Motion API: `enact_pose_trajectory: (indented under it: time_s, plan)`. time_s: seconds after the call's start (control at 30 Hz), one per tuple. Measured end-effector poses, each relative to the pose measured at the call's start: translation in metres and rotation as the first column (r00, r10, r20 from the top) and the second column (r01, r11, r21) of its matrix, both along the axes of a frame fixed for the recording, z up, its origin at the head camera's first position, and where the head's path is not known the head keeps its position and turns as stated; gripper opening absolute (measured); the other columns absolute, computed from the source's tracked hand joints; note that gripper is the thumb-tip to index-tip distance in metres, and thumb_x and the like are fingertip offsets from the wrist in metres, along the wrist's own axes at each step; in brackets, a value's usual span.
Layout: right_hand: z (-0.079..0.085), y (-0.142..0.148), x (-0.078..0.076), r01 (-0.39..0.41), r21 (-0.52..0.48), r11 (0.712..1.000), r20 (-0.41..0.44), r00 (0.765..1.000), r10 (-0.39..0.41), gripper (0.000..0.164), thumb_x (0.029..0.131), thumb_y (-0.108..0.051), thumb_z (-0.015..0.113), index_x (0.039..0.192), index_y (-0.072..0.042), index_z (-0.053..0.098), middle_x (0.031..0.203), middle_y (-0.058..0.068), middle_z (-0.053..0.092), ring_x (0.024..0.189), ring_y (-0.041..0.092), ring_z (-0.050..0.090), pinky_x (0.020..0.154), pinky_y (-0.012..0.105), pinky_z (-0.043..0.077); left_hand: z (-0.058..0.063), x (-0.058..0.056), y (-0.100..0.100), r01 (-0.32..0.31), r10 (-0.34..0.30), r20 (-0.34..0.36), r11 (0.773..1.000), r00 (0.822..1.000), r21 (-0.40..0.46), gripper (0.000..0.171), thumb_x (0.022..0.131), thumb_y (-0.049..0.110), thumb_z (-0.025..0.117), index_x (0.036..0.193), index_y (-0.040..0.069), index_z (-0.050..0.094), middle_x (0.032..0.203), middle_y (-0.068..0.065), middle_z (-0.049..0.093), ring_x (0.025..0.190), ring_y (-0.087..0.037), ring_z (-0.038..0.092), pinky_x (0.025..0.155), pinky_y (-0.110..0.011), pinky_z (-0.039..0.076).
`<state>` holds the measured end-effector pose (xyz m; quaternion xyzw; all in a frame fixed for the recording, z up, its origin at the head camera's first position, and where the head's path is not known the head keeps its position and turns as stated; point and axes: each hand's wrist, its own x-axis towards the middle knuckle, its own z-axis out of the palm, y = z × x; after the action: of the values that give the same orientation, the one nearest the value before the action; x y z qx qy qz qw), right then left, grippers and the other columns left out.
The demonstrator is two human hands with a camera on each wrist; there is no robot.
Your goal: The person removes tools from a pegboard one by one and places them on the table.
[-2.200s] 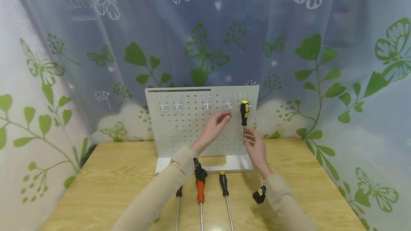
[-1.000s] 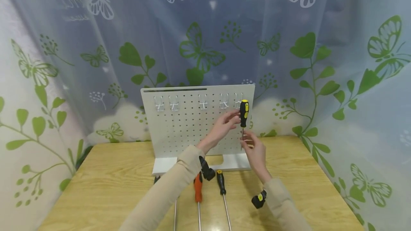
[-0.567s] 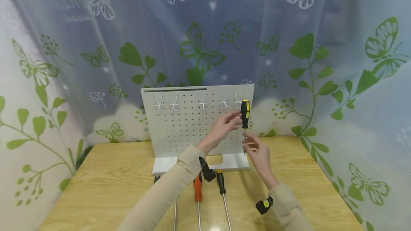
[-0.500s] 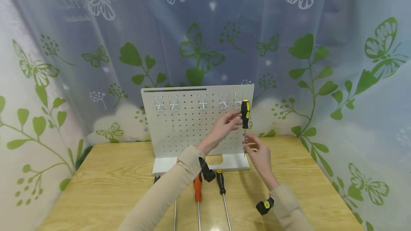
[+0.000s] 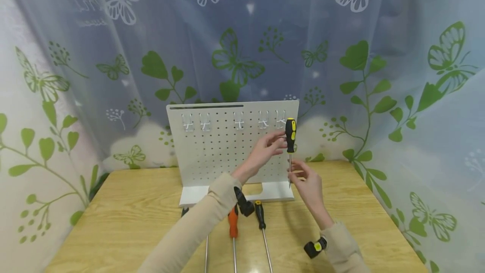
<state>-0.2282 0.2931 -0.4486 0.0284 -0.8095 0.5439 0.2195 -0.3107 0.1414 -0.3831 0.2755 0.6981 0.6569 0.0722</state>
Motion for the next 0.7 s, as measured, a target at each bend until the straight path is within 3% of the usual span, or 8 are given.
enact_pose_trajectory:
  time_s: [0.43,0.7]
  plan:
    - [-0.006,0.005,0.009,0.026,0.016,1.0,-0.016,1.0,-0.026,0.033,0.095,-0.002,0.069,0.127,0.001,0.064,0.109,0.025,0.068,0.082,0.002,0.065,0.069,0.017,0.059,0.0,0.008,0.002,0.026,-0.026,0.014,0.999,1.0,0.034,0.039,0.108,0.018,0.052,0.144,0.006,0.054,0.134,-0.015,0.064,0.113,-0.024,0.068,0.094,-0.027,0.058]
    - [-0.011,0.01,0.024,0.015,0.062,0.998,0.005,1.0,-0.015,0.034,0.095,-0.007,0.071,0.128,-0.001,0.065,0.111,0.021,0.07,0.086,0.005,0.067,0.07,0.017,0.057,-0.013,0.014,0.004,0.038,-0.043,0.043,0.994,0.998,0.106,0.039,0.103,0.014,0.061,0.14,0.004,0.056,0.129,-0.015,0.066,0.111,-0.025,0.068,0.091,-0.026,0.059]
